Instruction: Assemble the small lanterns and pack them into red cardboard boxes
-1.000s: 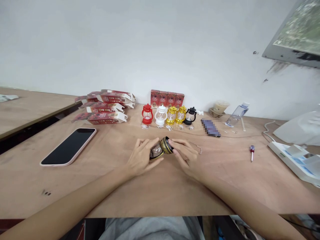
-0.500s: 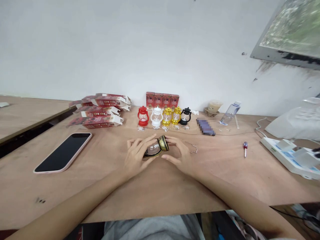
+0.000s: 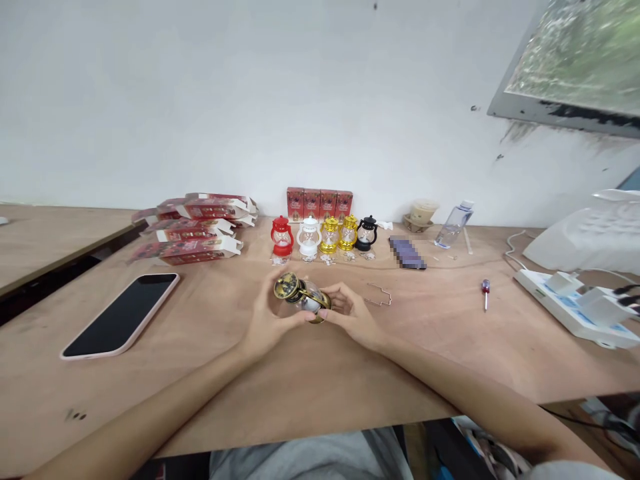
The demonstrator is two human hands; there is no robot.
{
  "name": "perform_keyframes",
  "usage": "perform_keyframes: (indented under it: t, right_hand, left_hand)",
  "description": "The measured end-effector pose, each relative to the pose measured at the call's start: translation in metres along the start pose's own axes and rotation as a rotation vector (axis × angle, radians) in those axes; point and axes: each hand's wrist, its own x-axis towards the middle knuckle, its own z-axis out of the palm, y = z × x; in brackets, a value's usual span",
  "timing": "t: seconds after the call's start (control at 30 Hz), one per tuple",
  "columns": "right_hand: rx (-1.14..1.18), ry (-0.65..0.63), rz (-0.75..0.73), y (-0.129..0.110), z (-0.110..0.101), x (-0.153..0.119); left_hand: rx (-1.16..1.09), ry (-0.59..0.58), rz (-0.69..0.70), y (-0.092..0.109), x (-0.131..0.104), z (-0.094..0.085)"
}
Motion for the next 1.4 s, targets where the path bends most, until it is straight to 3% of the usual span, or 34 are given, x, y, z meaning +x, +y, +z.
perform_keyframes:
  t: [0.1, 0.17, 0.3, 0.4, 0.47, 0.53, 0.7, 0.87, 1.13, 1.2, 1.3, 1.4]
  right_hand:
    - [0.018, -0.007, 0.008, 0.004, 0.001, 0.001]
    - [-0.042, -0.058, 0.019, 0.003, 0.0, 0.002]
    - [-0.428, -0.126, -0.042, -0.012, -0.016, 0.005]
    - [-1.047, -0.114, -0.135, -0.033, -0.035, 0.009]
    - [-1.435, -0.146, -0.032, -0.045, -0.046, 0.009]
    - [-1.682, -0.176, 0.14, -0.054, -0.051, 0.005]
    - [-1.929, -0.179, 0.388, -0.055, -0.051, -0.009]
    - [-1.925, -0.21, 0.442, -0.047, -0.051, -0.003]
    - [-1.908, -0.147, 0.261, -0.037, -0.05, 0.007]
    - [-1.842, -0.122, 0.204, -0.038, -0.049, 0.009]
    - [-1.547, -0.029, 0.08, -0.037, -0.051, 0.011]
    - [-1.009, 0.155, -0.068, -0.029, -0.054, 0.013]
  left_hand:
    - [-0.123, -0.186, -0.288, 0.0, -0.004, 0.007]
    - [-0.152, -0.19, -0.385, 0.001, -0.004, 0.009]
    - [-0.083, 0.017, -0.434, -0.003, 0.006, 0.002]
    - [0.096, 0.172, -0.444, -0.01, 0.015, -0.01]
    - [0.251, 0.193, -0.455, -0.014, 0.02, -0.019]
    - [0.335, 0.173, -0.436, -0.015, 0.022, -0.024]
    - [0.4, 0.094, -0.34, -0.015, 0.022, -0.024]
    - [0.399, 0.051, -0.373, -0.012, 0.019, -0.021]
    - [0.393, 0.109, -0.471, -0.01, 0.015, -0.02]
    - [0.383, 0.104, -0.443, -0.008, 0.017, -0.02]
    - [0.324, 0.098, -0.394, -0.005, 0.02, -0.02]
    - [0.2, 0.124, -0.433, -0.003, 0.022, -0.019]
